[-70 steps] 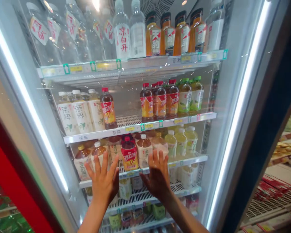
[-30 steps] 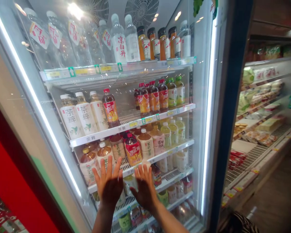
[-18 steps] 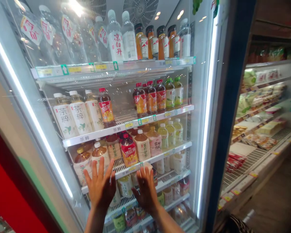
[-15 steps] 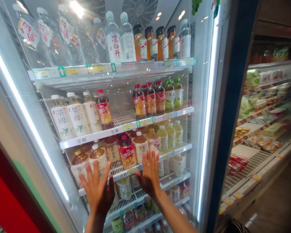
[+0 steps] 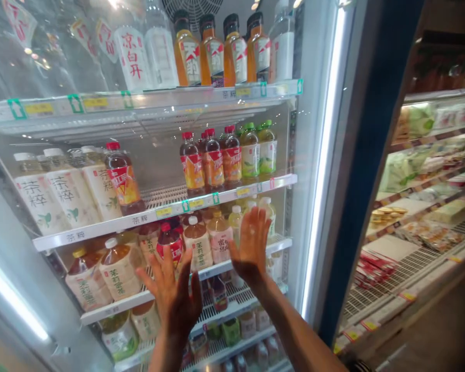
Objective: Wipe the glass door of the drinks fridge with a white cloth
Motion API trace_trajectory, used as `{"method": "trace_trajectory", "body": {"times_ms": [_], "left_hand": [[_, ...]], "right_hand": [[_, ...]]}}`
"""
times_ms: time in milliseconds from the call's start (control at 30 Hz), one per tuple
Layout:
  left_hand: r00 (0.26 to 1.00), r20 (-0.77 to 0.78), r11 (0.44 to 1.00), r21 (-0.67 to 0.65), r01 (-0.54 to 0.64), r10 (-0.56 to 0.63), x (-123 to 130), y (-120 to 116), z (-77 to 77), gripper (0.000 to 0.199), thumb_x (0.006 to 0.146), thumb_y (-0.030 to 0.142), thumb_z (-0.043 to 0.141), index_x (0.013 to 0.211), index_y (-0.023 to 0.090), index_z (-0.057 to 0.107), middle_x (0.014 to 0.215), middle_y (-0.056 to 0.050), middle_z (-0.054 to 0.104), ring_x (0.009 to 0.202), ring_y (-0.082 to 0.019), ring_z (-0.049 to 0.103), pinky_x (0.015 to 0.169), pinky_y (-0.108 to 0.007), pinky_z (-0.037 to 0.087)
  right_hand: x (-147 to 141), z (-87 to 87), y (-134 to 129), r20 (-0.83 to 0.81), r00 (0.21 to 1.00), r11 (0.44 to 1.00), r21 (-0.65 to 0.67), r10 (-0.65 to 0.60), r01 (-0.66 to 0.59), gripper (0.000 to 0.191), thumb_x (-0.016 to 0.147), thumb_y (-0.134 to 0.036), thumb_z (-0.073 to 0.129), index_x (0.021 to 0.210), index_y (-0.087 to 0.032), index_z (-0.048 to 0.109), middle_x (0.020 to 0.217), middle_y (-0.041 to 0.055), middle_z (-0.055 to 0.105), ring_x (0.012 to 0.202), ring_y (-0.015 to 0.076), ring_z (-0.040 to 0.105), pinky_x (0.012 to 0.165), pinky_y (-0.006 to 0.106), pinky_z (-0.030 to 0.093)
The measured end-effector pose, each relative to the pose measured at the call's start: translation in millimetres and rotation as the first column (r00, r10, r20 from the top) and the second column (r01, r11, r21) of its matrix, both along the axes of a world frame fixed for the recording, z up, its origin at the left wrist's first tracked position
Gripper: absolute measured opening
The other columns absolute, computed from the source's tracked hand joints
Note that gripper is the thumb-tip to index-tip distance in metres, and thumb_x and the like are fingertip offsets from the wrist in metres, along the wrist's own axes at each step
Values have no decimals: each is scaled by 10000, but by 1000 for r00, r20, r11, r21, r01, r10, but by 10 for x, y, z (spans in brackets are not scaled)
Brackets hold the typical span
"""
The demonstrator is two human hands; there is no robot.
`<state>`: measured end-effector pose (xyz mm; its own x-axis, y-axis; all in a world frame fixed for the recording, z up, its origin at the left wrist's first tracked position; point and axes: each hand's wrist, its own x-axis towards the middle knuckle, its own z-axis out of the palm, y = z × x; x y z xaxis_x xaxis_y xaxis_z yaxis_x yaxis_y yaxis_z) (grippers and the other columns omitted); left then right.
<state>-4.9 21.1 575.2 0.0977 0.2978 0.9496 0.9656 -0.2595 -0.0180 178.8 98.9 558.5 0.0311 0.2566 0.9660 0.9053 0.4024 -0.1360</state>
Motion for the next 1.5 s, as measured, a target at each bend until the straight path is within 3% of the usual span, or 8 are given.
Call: {"method": "trace_trajectory", "body": {"times_ms": [67,233,467,667,867,1100,1267,1500], "left_hand": [[1000,6,1000,-8,-22,22,210,52,-1,872,903,177,626,1606,410,166,1726,-71,85,1578,-428,24,1166,-828,91],[996,46,996,34,-77,75,659,164,-17,867,917,188,614,1609,411,141,1729,-33,-24,1582,-378,-104,1187,-803,1],[986,101,989,51,-141,135,1027,336,-17,820,933,196,590,1608,394,168,1730,-52,6,1589,-367,-76,1196,-799,20],[979,97,983,22,-182,179,1112,360,-145,827,930,202,591,1620,334,154,1726,-93,37,1587,-389,-58,1192,-802,39],[979,125,987,-3,-159,158,1125,306,-193,810,935,215,584,1613,361,167,1730,-71,24,1589,-380,-45,1206,-785,42],[973,118,980,-26,-195,197,969,214,-272,800,941,214,583,1610,367,173,1731,-74,7,1590,-381,-54,1204,-787,55],[965,136,974,-47,-220,225,740,115,-275,801,940,207,585,1611,359,174,1730,-85,0,1588,-387,-53,1201,-786,62],[968,117,974,-57,-217,222,189,32,-261,783,936,200,593,1591,402,214,1729,-46,-15,1590,-373,-46,1219,-757,42]], "right_hand": [[169,-2,17,31,998,999,-3,48,-47,786,1046,-415,357,1642,-109,-54,1721,166,-48,1578,422,-10,1212,742,194],[459,-808,-122,115,985,991,-67,126,-118,778,1039,-443,355,1642,-87,17,1717,177,19,1588,372,24,1232,709,193],[1174,80,213,-3,997,996,24,82,-82,748,1056,-433,287,1642,-84,-22,1710,195,-32,1570,442,8,1191,779,204],[1138,-682,85,50,989,990,-27,141,-140,793,1024,-361,412,1645,-125,-21,1712,167,-20,1581,387,-5,1203,766,186],[1186,-98,220,-14,992,992,5,123,-123,790,1048,-468,335,1642,-107,-40,1711,174,-80,1567,448,-39,1173,816,147],[909,-642,-3,91,985,989,-37,145,-142,808,1032,-387,432,1640,-90,-9,1714,168,-50,1588,366,-41,1230,730,150],[671,26,64,12,994,993,33,110,-110,818,1039,-446,401,1640,-85,-20,1710,177,-67,1576,428,-33,1198,775,168],[3,-525,-226,99,977,981,-47,191,-187,810,1028,-397,433,1640,-78,10,1713,177,-24,1588,378,-28,1221,736,179]]}}
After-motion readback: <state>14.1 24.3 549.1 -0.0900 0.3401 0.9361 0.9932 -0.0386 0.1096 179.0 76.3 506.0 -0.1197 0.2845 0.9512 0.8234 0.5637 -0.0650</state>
